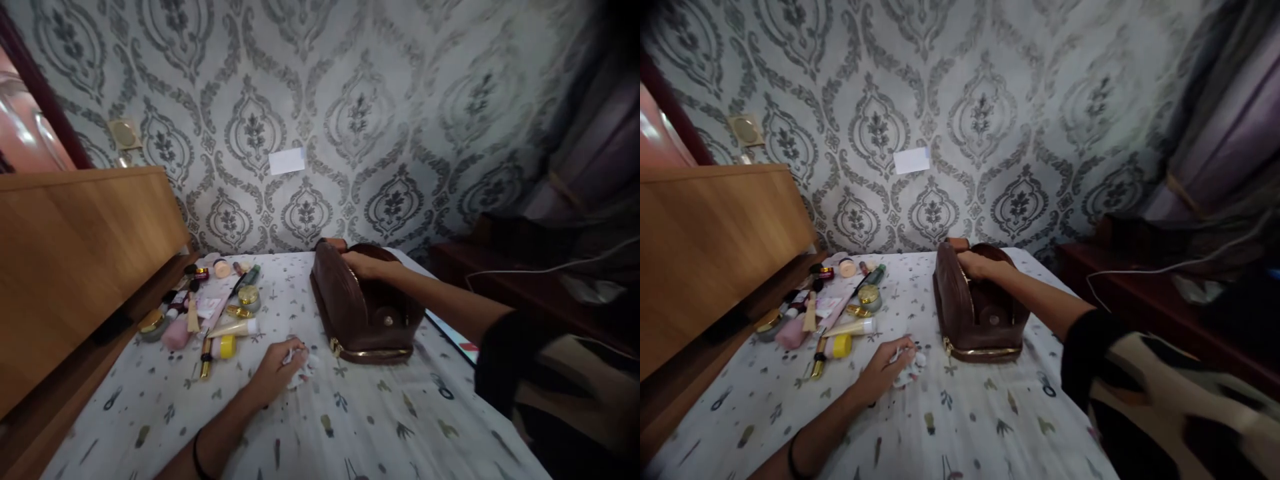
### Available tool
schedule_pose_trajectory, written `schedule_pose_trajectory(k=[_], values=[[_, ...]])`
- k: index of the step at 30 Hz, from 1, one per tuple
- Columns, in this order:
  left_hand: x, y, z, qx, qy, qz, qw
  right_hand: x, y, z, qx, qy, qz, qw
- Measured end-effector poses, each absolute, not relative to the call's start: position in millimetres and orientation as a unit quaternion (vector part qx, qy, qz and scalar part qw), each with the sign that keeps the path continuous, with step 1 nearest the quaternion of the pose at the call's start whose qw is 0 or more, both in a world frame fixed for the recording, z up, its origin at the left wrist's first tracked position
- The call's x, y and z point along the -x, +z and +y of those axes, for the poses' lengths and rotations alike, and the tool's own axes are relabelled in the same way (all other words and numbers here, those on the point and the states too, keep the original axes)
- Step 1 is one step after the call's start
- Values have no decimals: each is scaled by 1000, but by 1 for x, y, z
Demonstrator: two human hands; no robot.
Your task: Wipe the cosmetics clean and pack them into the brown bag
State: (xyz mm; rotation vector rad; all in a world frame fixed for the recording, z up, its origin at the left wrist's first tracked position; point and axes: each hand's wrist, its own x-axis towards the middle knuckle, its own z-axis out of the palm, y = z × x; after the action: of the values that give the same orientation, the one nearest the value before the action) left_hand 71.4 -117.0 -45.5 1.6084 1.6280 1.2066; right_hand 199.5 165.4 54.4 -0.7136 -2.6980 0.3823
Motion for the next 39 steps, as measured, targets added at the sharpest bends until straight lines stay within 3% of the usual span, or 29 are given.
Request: schedule_pose_trajectory(k=[8, 13, 18, 25, 39], values=[[-23, -13, -107, -578, 448, 679, 65, -219, 51, 113, 312, 187, -896, 256], [31, -3, -80, -544, 367, 753, -50, -224, 39, 75, 306, 203, -870, 329], [55, -24, -64, -513, 261, 817, -45, -224, 38, 53, 262, 242, -850, 387], [69, -34, -57, -506, 186, 841, -26, -227, 29, 52, 235, 259, -847, 400], [64, -27, -58, -504, 291, 807, -97, -237, 33, 42, 239, 249, -857, 383]])
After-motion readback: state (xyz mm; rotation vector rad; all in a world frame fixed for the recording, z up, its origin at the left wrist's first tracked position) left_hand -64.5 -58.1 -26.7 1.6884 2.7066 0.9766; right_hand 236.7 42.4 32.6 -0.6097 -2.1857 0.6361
